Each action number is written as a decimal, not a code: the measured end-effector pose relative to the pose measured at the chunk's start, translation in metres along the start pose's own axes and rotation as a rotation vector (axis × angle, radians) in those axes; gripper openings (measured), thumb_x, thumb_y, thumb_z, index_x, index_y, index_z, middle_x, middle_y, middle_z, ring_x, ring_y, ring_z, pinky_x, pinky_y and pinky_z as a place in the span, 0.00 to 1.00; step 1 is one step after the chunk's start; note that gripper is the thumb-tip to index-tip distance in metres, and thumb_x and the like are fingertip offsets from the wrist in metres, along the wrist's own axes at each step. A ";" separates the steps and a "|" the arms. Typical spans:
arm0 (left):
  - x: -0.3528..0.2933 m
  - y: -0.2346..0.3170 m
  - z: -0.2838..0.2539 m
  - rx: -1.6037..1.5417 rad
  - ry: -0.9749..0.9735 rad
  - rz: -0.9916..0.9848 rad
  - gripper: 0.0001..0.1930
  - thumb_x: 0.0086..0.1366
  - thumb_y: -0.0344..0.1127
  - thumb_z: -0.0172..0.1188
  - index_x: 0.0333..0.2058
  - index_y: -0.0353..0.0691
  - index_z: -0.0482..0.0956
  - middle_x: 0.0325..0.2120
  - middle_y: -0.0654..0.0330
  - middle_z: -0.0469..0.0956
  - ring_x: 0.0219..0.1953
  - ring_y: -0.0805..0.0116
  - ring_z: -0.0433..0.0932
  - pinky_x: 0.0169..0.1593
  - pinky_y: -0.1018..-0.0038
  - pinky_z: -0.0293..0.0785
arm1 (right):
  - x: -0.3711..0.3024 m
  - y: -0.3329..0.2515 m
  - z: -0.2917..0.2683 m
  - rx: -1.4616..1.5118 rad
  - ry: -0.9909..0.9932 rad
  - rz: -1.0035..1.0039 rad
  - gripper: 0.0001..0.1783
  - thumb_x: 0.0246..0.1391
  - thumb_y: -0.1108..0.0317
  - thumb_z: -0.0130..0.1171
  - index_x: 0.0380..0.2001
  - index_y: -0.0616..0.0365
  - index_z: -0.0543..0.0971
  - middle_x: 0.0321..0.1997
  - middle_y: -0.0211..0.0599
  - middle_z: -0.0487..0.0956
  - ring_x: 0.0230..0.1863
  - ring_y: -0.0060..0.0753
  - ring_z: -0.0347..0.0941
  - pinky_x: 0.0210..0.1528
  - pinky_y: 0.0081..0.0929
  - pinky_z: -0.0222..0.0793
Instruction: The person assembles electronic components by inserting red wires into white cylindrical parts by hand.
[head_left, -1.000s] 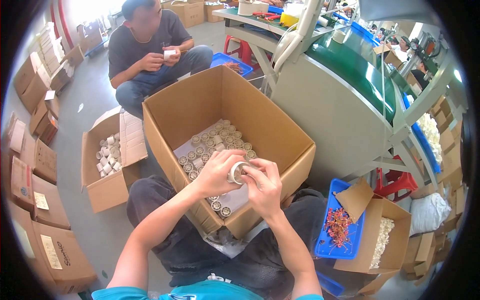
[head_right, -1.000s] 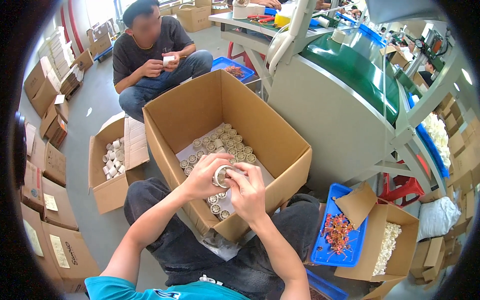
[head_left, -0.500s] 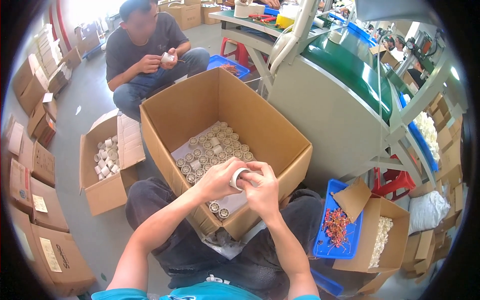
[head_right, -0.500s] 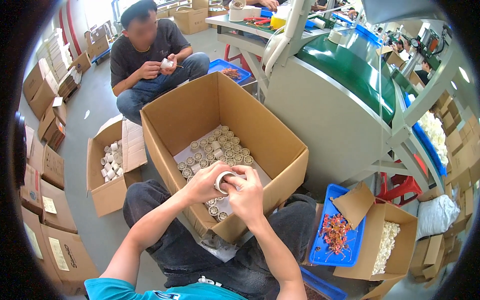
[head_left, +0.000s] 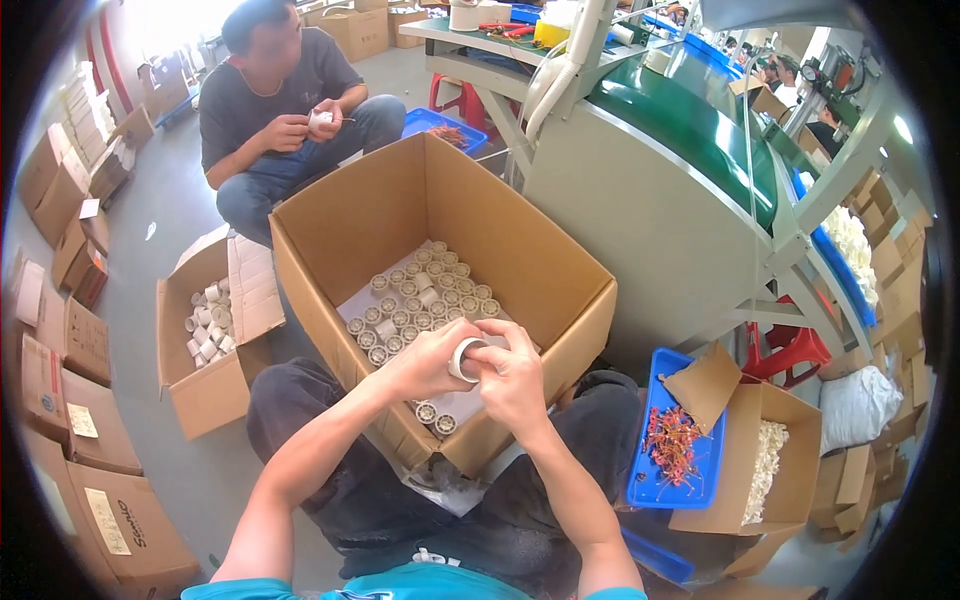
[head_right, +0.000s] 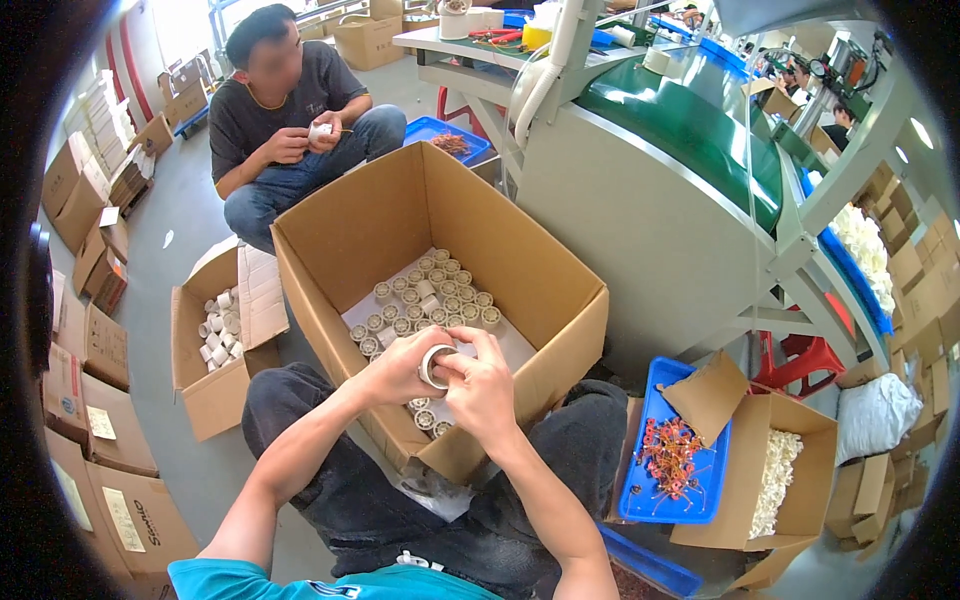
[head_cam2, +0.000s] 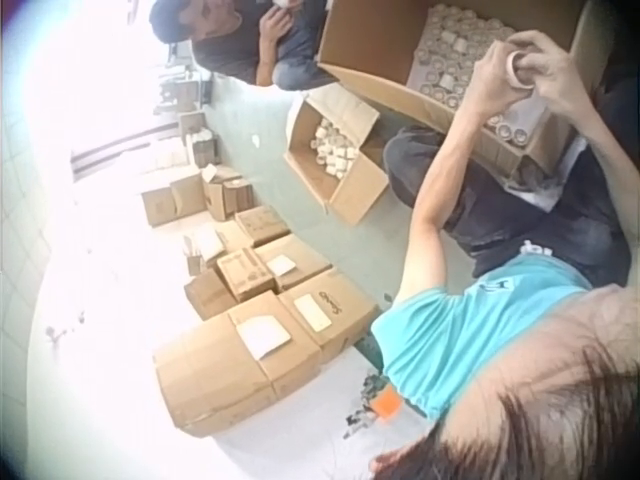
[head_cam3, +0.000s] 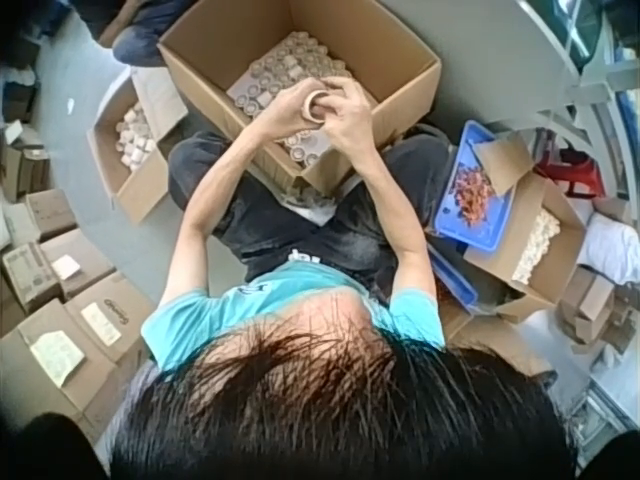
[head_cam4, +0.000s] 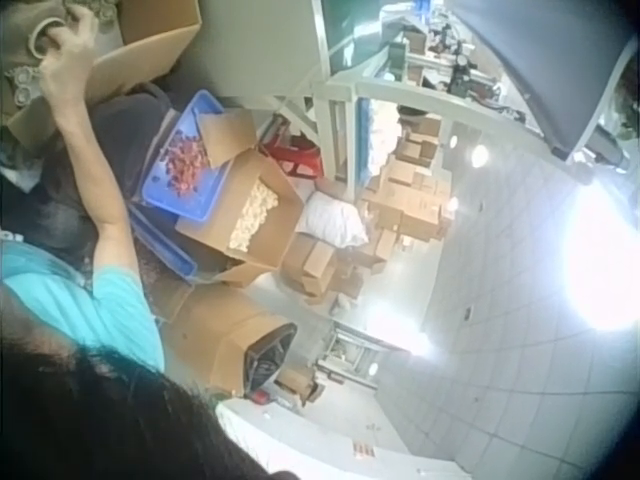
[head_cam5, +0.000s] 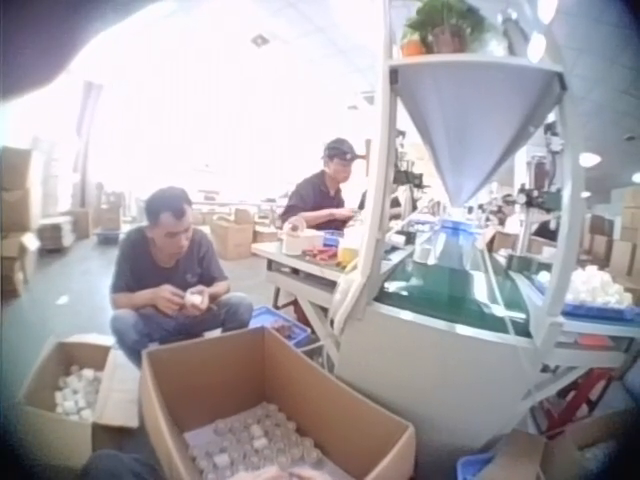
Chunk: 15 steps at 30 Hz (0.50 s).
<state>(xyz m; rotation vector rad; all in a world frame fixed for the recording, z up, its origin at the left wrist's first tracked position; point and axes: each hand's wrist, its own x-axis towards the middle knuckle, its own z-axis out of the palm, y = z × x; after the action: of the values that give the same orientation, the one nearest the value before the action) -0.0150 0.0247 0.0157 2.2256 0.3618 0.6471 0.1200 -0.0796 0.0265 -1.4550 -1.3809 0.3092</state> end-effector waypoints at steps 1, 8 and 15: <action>-0.001 -0.001 0.001 0.006 0.019 0.016 0.27 0.44 0.28 0.73 0.43 0.39 0.71 0.37 0.53 0.75 0.39 0.50 0.79 0.40 0.62 0.76 | 0.000 -0.001 0.000 0.000 0.001 0.000 0.09 0.41 0.79 0.66 0.30 0.62 0.85 0.49 0.41 0.78 0.51 0.44 0.74 0.51 0.35 0.72; 0.000 0.001 -0.002 0.157 0.022 0.118 0.28 0.42 0.27 0.71 0.44 0.39 0.70 0.39 0.53 0.74 0.40 0.48 0.78 0.40 0.60 0.76 | 0.001 -0.003 -0.002 0.105 -0.014 0.060 0.10 0.42 0.83 0.64 0.31 0.63 0.85 0.48 0.44 0.79 0.49 0.45 0.77 0.50 0.35 0.74; -0.001 0.005 -0.002 0.036 0.064 0.062 0.26 0.43 0.27 0.71 0.43 0.39 0.71 0.37 0.53 0.74 0.39 0.48 0.78 0.40 0.61 0.76 | 0.001 0.000 0.003 0.070 0.002 -0.018 0.10 0.42 0.81 0.64 0.32 0.62 0.85 0.48 0.41 0.78 0.48 0.45 0.76 0.49 0.35 0.73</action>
<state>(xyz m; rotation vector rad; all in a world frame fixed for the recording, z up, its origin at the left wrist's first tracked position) -0.0172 0.0222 0.0200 2.2621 0.3403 0.7514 0.1175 -0.0772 0.0255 -1.3845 -1.3682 0.3408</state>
